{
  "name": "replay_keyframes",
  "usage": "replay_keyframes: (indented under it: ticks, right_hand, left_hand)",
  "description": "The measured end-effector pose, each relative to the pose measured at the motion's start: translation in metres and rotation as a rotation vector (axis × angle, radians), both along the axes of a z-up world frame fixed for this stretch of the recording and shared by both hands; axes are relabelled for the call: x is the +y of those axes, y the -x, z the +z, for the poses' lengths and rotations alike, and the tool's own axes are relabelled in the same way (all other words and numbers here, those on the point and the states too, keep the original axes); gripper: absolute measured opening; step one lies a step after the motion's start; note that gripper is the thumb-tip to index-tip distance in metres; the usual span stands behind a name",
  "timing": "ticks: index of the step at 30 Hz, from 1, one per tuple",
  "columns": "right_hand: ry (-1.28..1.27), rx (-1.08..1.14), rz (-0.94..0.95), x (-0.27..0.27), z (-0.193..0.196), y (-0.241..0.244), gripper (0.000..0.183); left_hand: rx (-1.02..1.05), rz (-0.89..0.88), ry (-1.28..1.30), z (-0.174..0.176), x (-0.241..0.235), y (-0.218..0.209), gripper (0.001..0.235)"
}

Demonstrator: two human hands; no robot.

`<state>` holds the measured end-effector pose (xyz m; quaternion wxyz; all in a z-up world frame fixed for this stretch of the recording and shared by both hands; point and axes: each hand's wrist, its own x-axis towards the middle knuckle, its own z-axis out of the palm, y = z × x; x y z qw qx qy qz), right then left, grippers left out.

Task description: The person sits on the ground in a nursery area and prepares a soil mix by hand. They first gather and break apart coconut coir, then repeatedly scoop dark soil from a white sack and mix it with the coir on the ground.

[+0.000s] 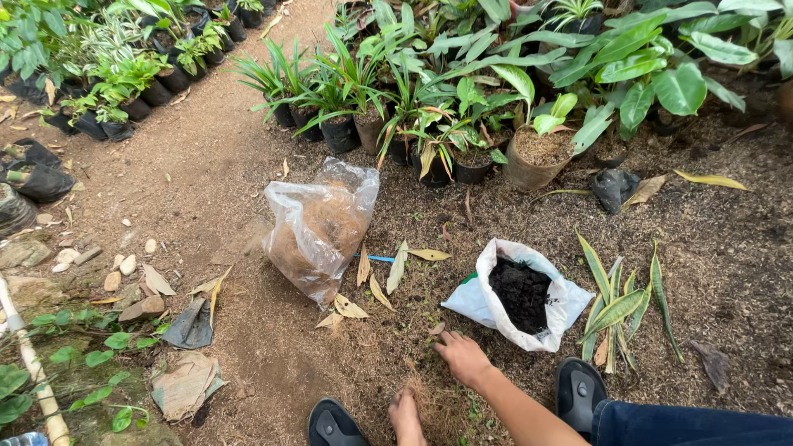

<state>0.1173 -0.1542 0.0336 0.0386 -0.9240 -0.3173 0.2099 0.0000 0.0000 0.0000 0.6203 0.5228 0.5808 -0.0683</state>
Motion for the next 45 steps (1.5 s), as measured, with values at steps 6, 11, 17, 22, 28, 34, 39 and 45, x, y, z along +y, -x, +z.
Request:
replay_keyframes:
  ticks: [6,11,17,22,28,34,39,45]
  right_hand:
    - [-0.766,0.055,-0.909,-0.034,0.041,0.013,0.032]
    - [-0.843,0.194,-0.834,-0.035,0.053,0.017,0.024]
    - [-0.871,0.286,-0.736,-0.007,0.062,0.004,0.031]
    - [-1.028,-0.037,-0.806,-0.025,0.073,-0.018,0.036]
    - [-0.350,-0.820,-1.300,-0.162,0.063,-0.040,0.068]
    - [-0.642,-0.103,-1.540,-0.192,0.025,-0.045,0.041]
    - [-1.417,0.292,-1.482,-0.211,0.010,-0.070,0.027]
    - [-1.513,0.523,-1.614,-0.214,0.013,-0.079,0.040]
  left_hand:
    - [-0.061,0.106,0.006,-0.012,-0.008,0.004,0.030]
    - [-0.067,0.195,0.065,-0.014,-0.008,0.010,0.043]
    - [-0.124,0.287,0.130,-0.006,0.001,-0.005,0.045]
    - [-0.111,-0.007,-0.416,0.055,-0.010,-0.019,0.059]
    - [-0.275,-0.726,-0.895,0.143,-0.049,-0.056,0.059]
    - [-0.409,-1.002,-0.349,0.158,-0.099,-0.092,0.034]
    - [-0.210,-0.803,-0.154,0.126,-0.120,-0.105,0.032]
    - [-0.255,-0.251,0.168,0.102,-0.126,-0.114,0.049]
